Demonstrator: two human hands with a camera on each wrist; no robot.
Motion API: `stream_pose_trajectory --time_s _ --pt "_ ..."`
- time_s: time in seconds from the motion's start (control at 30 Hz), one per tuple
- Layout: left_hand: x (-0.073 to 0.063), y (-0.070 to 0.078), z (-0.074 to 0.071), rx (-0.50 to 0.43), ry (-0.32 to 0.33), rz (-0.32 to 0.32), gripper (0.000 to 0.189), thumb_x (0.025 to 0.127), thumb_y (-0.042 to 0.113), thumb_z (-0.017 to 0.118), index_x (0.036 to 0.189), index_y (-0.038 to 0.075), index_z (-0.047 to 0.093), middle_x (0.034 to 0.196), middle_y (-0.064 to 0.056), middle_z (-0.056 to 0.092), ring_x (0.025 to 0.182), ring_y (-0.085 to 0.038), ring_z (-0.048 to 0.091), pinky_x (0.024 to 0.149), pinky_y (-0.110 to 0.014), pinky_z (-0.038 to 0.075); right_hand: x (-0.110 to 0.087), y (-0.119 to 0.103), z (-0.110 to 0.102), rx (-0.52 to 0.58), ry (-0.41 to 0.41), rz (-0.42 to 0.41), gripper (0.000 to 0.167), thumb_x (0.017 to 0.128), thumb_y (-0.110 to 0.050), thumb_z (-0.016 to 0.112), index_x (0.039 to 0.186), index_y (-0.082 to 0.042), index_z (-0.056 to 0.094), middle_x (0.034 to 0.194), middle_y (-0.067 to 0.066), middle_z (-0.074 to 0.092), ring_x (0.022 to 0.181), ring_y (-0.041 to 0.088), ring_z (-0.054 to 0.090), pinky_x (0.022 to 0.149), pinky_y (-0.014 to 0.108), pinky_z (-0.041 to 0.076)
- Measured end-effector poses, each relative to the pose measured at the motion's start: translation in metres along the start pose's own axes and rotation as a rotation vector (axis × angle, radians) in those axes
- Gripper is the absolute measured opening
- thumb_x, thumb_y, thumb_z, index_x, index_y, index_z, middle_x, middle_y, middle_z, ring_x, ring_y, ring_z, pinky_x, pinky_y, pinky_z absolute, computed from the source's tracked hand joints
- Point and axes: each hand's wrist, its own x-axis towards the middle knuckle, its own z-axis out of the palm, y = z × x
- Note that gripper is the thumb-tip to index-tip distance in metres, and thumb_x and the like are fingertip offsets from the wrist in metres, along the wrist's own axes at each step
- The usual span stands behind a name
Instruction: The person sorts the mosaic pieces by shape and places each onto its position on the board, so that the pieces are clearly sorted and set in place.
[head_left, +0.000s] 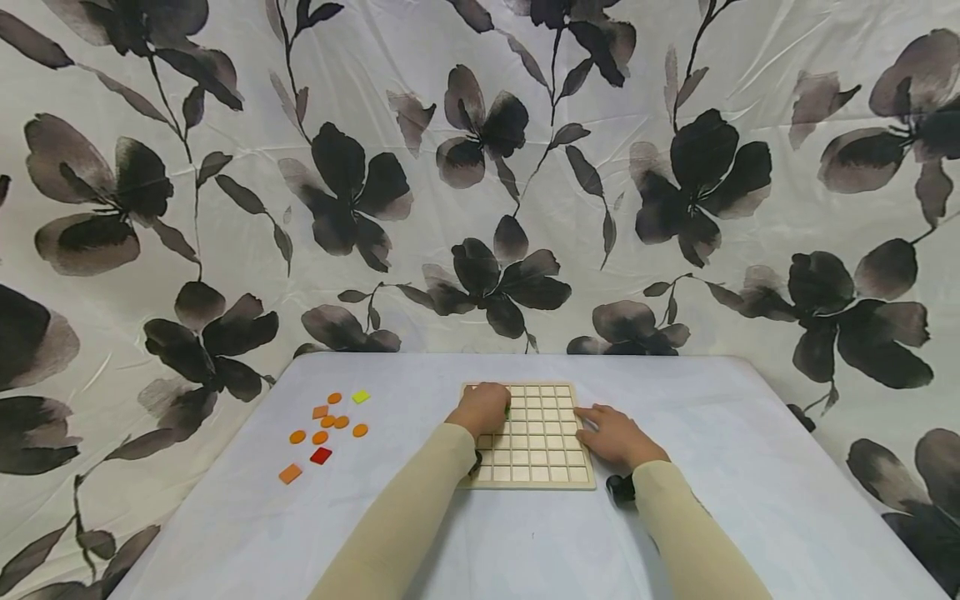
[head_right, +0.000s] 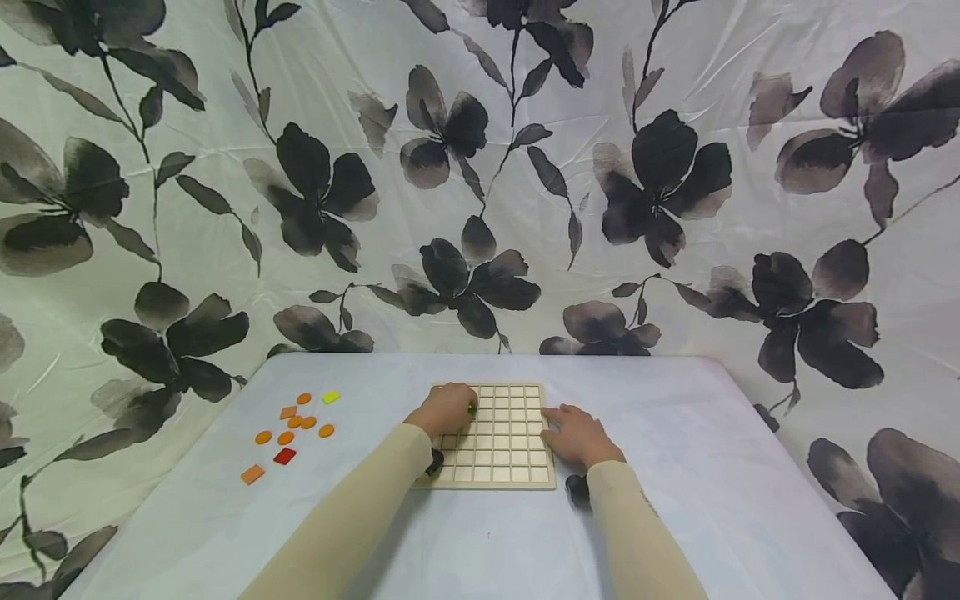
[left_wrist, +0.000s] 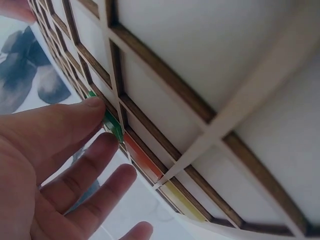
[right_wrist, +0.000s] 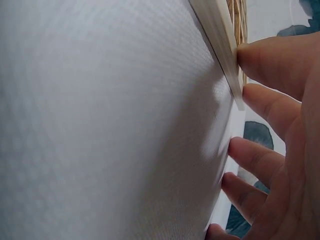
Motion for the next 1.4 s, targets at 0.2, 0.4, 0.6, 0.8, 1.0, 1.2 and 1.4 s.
stream_pose_trajectory --time_s 0.2,0.4,0.6,0.8,1.0,1.2,1.4 --pt "-0.006 -0.015 0.002 -0.149 -0.001 0.028 0.035 0.093 0.015 0.061 0.127 0.011 0.062 0.128 -0.006 0.064 0.120 -0.026 0.058 0.106 -0.055 0.038 -0.002 -0.002 -0.002 -0.010 -0.013 -0.012 0.053 0.097 -0.036 0.051 0.147 -0.019 0.043 0.153 0.021 0.034 0.139 0.048 0.031 0.110 0.066 0.025" --pt "-0.017 -0.036 0.000 -0.406 0.022 0.061 0.049 0.091 0.024 0.066 0.136 0.010 0.054 0.133 -0.013 0.058 0.113 -0.024 0.062 0.096 -0.043 0.049 -0.005 -0.003 -0.008 -0.013 -0.025 -0.010 0.053 0.098 -0.036 0.050 0.147 -0.019 0.042 0.154 0.021 0.033 0.140 0.048 0.030 0.110 0.066 0.024" --pt "-0.033 -0.052 -0.004 -0.484 0.095 0.029 0.054 0.086 0.030 0.071 0.136 0.014 0.055 0.133 -0.010 0.057 0.126 -0.032 0.051 0.101 -0.049 0.045 -0.005 -0.002 -0.008 -0.002 -0.026 0.001 0.053 0.098 -0.036 0.050 0.147 -0.019 0.042 0.154 0.021 0.032 0.139 0.049 0.029 0.109 0.066 0.026" --pt "-0.047 -0.068 -0.007 -0.489 0.136 -0.003 0.062 0.081 0.037 0.075 0.136 0.017 0.054 0.134 -0.007 0.057 0.125 -0.029 0.051 0.098 -0.048 0.045 -0.008 -0.001 -0.008 0.001 -0.031 -0.004 0.053 0.098 -0.035 0.049 0.148 -0.017 0.042 0.154 0.023 0.032 0.139 0.050 0.029 0.109 0.066 0.026" --pt "-0.061 -0.084 -0.013 -0.479 0.177 -0.060 0.057 0.081 0.033 0.076 0.132 0.019 0.056 0.132 -0.006 0.058 0.124 -0.027 0.052 0.100 -0.048 0.045 -0.009 -0.002 -0.008 0.007 -0.032 -0.008 0.053 0.098 -0.035 0.048 0.148 -0.017 0.042 0.154 0.023 0.031 0.139 0.050 0.029 0.109 0.066 0.026" --pt "-0.077 -0.100 -0.016 -0.436 0.194 -0.116 0.053 0.081 0.033 0.075 0.129 0.019 0.058 0.130 -0.006 0.060 0.122 -0.027 0.053 0.098 -0.048 0.047 -0.009 -0.003 -0.007 0.009 -0.031 -0.016 0.053 0.098 -0.034 0.049 0.147 -0.016 0.042 0.153 0.024 0.032 0.139 0.051 0.029 0.108 0.067 0.027" --pt "-0.094 -0.118 -0.020 -0.443 0.186 -0.148 0.054 0.082 0.032 0.074 0.131 0.015 0.057 0.131 -0.009 0.060 0.122 -0.028 0.052 0.099 -0.050 0.046 -0.008 -0.006 -0.006 0.001 -0.028 -0.022 0.053 0.098 -0.034 0.049 0.147 -0.016 0.043 0.153 0.024 0.032 0.139 0.050 0.029 0.108 0.067 0.026"
